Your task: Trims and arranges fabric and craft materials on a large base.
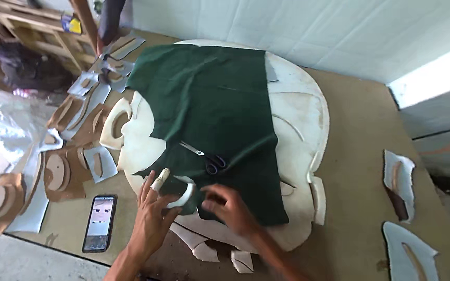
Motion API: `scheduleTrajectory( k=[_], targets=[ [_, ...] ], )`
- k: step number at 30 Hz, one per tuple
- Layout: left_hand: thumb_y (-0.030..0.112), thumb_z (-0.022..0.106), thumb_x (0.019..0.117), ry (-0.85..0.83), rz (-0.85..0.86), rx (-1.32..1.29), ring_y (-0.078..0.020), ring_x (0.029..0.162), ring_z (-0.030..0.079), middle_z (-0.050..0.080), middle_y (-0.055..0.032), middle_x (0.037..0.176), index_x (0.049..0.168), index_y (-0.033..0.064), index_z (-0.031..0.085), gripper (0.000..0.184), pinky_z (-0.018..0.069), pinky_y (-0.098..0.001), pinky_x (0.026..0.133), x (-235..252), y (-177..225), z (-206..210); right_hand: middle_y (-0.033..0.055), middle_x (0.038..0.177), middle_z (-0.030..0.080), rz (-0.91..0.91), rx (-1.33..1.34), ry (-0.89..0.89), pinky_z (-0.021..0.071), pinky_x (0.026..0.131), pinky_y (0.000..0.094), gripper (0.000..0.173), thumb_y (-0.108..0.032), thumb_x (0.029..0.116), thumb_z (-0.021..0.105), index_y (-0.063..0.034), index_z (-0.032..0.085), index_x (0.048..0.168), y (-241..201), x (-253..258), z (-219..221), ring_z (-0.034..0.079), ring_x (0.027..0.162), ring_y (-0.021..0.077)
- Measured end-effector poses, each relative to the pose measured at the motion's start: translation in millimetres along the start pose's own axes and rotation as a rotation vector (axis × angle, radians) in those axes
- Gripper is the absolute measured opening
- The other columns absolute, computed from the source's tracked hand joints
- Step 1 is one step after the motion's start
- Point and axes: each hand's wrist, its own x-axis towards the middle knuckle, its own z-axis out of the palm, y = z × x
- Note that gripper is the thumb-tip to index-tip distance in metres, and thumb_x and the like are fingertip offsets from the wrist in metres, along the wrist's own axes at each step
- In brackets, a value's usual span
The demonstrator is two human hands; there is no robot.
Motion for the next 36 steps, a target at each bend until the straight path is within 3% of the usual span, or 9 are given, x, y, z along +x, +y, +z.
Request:
scheduleTrajectory(
  k=[2, 5, 10, 14, 16, 19, 24, 28, 36],
  targets=[
    [0.044, 0.078, 0.0879, -0.026, 0.004, -0.086, -0.0361, 0.153, 0.028, 0.043, -0.0123, 0.159, 0.104, 0.0317, 0.079, 0.02, 0.0295, -0.061, 0.122, -0.7, 23.0, 5.8, 0.003, 0.102, 0.07, -0.093, 0.298, 0.093, 0.0574, 0.067, 0.0304, 0.038, -0.036, 0.0953, 0.072, -0.0094, 0.071, 0.122, 10.5, -25.9, 38.8, 0.065, 0.079, 0.0111],
    [0.044, 0.079, 0.0874, -0.083, 0.057, -0.124, -0.0359, 0.154, 0.027, 0.039, -0.0146, 0.161, 0.105, 0.0296, 0.078, 0.022, 0.0298, -0.0597, 0.123, -4.1, 44.6, 26.8, 0.0052, 0.098, 0.07, -0.111, 0.574, 0.323, 0.06, 0.067, 0.0311, 0.024, -0.025, 0.0945, 0.074, -0.0043, 0.073, 0.107, 16.8, -49.2, 62.9, 0.067, 0.078, 0.0137],
    [0.047, 0.084, 0.0793, -0.028, 0.003, 0.092, -0.035, 0.14, 0.048, 0.056, -0.015, 0.146, 0.133, 0.0214, 0.066, 0.062, 0.0404, -0.0586, 0.116, -21.6, 43.7, 60.0, 0.0098, 0.101, 0.071, -0.133, 0.673, 0.544, 0.063, 0.072, 0.0381, 0.022, -0.018, 0.0928, 0.074, -0.0024, 0.071, 0.107, 29.9, -79.6, 31.4, 0.07, 0.084, 0.0213],
    [0.057, 0.081, 0.0765, -0.07, -0.02, 0.401, -0.0384, 0.149, 0.037, 0.051, -0.0167, 0.151, 0.121, 0.024, 0.073, 0.056, 0.0271, -0.0613, 0.122, -31.4, 15.1, 92.8, 0.0078, 0.1, 0.07, -0.166, 0.536, 0.6, 0.0605, 0.067, 0.034, 0.021, -0.022, 0.0928, 0.075, -0.0056, 0.072, 0.106, 59.2, -101.8, -11.6, 0.068, 0.08, 0.0185],
    [0.049, 0.076, 0.083, -0.086, -0.012, 0.451, -0.0375, 0.15, 0.034, 0.052, -0.0154, 0.152, 0.111, 0.0239, 0.076, 0.038, 0.0245, -0.0614, 0.123, -29.3, 9.3, 101.2, 0.0053, 0.101, 0.069, -0.171, 0.463, 0.592, 0.059, 0.066, 0.0318, 0.022, -0.026, 0.0931, 0.075, -0.0085, 0.073, 0.107, 65.1, -110.6, -23.4, 0.066, 0.08, 0.0161],
    [0.036, 0.068, 0.093, -0.013, 0.002, 0.444, -0.0357, 0.147, 0.041, 0.057, -0.0132, 0.147, 0.099, 0.0216, 0.078, 0.019, 0.0299, -0.0586, 0.122, -24.9, 7.1, 109.8, 0.0018, 0.109, 0.068, -0.21, 0.368, 0.569, 0.053, 0.061, 0.0274, 0.023, -0.032, 0.0945, 0.074, -0.0139, 0.073, 0.108, 66.3, -119.1, -26.2, 0.063, 0.082, 0.0127],
    [0.027, 0.061, 0.1003, 0.054, -0.298, 0.095, -0.0222, 0.106, 0.069, 0.071, -0.009, 0.114, 0.112, 0.0097, 0.072, 0.024, 0.0595, -0.0462, 0.092, -12.5, 51.2, 61.1, 0.0047, 0.117, 0.069, -0.292, 0.228, 0.491, 0.0575, 0.077, 0.0312, 0.028, -0.038, 0.094, 0.074, -0.0136, 0.073, 0.109, 51.1, -111.0, 3.6, 0.065, 0.103, 0.0149],
    [0.028, 0.051, 0.1049, 0.134, -0.359, -0.008, -0.0164, 0.063, 0.063, 0.065, -0.0014, 0.076, 0.117, 0.0095, 0.064, 0.026, 0.0554, -0.0422, 0.058, -12.0, 99.3, 5.2, -0.0003, 0.101, 0.071, -0.312, 0.129, 0.443, 0.0584, 0.087, 0.0355, 0.021, -0.034, 0.0896, 0.079, -0.0157, 0.075, 0.099, 16.0, -89.8, 30.7, 0.066, 0.102, 0.0139],
    [0.023, 0.057, 0.1033, 0.159, -0.325, -0.177, -0.0134, 0.059, 0.061, 0.065, 0.0013, 0.074, 0.116, 0.0106, 0.063, 0.018, 0.0541, -0.0343, 0.054, -42.8, 136.4, -34.1, 0.0016, 0.1, 0.07, -0.417, 0.056, 0.434, 0.0589, 0.086, 0.0362, 0.018, -0.027, 0.0849, 0.081, -0.0156, 0.075, 0.097, -32.8, -57.1, 72.2, 0.066, 0.1, 0.0161]
  ],
)
